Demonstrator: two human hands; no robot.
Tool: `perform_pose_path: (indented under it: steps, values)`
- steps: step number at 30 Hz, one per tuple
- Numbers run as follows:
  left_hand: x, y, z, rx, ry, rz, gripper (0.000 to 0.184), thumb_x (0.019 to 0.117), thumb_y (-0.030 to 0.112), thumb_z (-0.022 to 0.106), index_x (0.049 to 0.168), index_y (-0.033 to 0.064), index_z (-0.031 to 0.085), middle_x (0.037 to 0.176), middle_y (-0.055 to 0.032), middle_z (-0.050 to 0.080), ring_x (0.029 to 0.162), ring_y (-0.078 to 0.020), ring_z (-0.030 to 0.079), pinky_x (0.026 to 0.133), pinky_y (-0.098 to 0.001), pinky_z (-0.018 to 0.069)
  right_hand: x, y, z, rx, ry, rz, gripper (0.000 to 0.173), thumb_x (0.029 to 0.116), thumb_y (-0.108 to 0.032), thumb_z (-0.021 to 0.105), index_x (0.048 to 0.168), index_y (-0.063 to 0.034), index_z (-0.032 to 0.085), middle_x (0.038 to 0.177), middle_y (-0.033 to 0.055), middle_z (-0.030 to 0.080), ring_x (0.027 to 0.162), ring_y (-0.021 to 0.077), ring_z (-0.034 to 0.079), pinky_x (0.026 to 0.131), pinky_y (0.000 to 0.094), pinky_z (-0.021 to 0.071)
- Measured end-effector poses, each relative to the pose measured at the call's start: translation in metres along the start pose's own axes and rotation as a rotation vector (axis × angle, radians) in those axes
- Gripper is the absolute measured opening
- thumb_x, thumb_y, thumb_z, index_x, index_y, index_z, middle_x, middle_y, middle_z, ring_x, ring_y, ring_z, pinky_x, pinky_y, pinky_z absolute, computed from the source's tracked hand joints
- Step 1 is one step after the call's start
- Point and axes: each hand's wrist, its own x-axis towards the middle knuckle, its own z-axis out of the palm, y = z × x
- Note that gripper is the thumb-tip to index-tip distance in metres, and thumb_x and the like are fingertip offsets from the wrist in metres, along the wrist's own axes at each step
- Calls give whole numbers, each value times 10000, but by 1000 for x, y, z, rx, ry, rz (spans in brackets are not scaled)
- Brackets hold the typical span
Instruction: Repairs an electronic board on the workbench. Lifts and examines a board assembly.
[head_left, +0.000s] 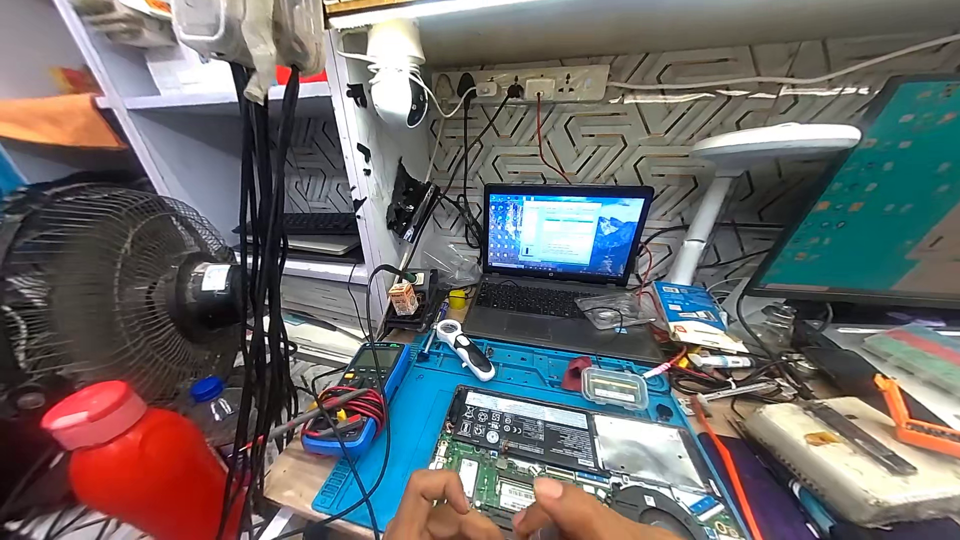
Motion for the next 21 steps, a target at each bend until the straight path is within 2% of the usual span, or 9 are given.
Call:
perform_pose_path:
  steps: [3, 7, 9, 11, 13, 17, 21]
  values:
    - [6, -1, -4, 127, -26, 5, 462, 885, -37, 738, 1185, 153, 442, 1040, -4, 754, 984, -119, 734, 899, -317, 598, 1, 3, -1, -19, -60, 59, 422, 981, -62, 667, 1381, 14, 553, 1027, 136, 762, 917, 193, 761, 824, 363, 651]
    - [9, -7, -6, 386, -45, -27, 464, 852, 85, 817, 1186, 77, 495, 1057, -65, 703, 977, -179, 709, 935, -381, 592, -8, 20, 6, -67, -72, 108, 435, 990, -90, 665, 1391, 19, 536, 984, 117, 760, 846, 187, 755, 766, 361, 648]
    - [9, -8, -7, 502, -81, -47, 435, 863, 132, 815, 1170, 68, 513, 1027, -55, 714, 1001, -171, 696, 1016, -417, 530, -14, 29, 11, -87, -71, 119, 438, 995, -107, 662, 1395, 14, 528, 974, 112, 759, 839, 181, 754, 763, 359, 648]
    - [7, -10, -9, 569, -129, -54, 416, 878, 144, 802, 1172, 77, 515, 1006, -29, 737, 1023, -147, 697, 1135, -488, 401, -19, 34, 15, -100, -75, 127, 433, 999, -115, 657, 1393, 8, 529, 970, 106, 758, 834, 176, 753, 760, 357, 649]
    - [6, -11, -10, 597, -180, -61, 432, 877, 157, 804, 1183, 76, 510, 1011, -26, 738, 1043, -140, 693, 1184, -530, 316, -23, 36, 17, -106, -82, 140, 429, 1002, -132, 657, 1388, 9, 534, 957, 106, 758, 817, 178, 752, 747, 356, 646]
    - [2, -10, -15, 629, -258, -57, 453, 896, 148, 782, 1231, 89, 483, 1064, -30, 736, 1108, -151, 673, 1203, -545, 278, -28, 40, 20, -111, -94, 157, 424, 1005, -124, 650, 1395, -5, 533, 949, 90, 756, 807, 170, 748, 740, 347, 645]
    - [1, -8, -18, 649, -290, -57, 439, 908, 153, 768, 1233, 93, 479, 1076, -33, 733, 1104, -149, 678, 1214, -593, 221, -31, 42, 22, -124, -96, 147, 423, 1005, -122, 649, 1396, -10, 532, 952, 87, 758, 808, 165, 749, 738, 340, 644]
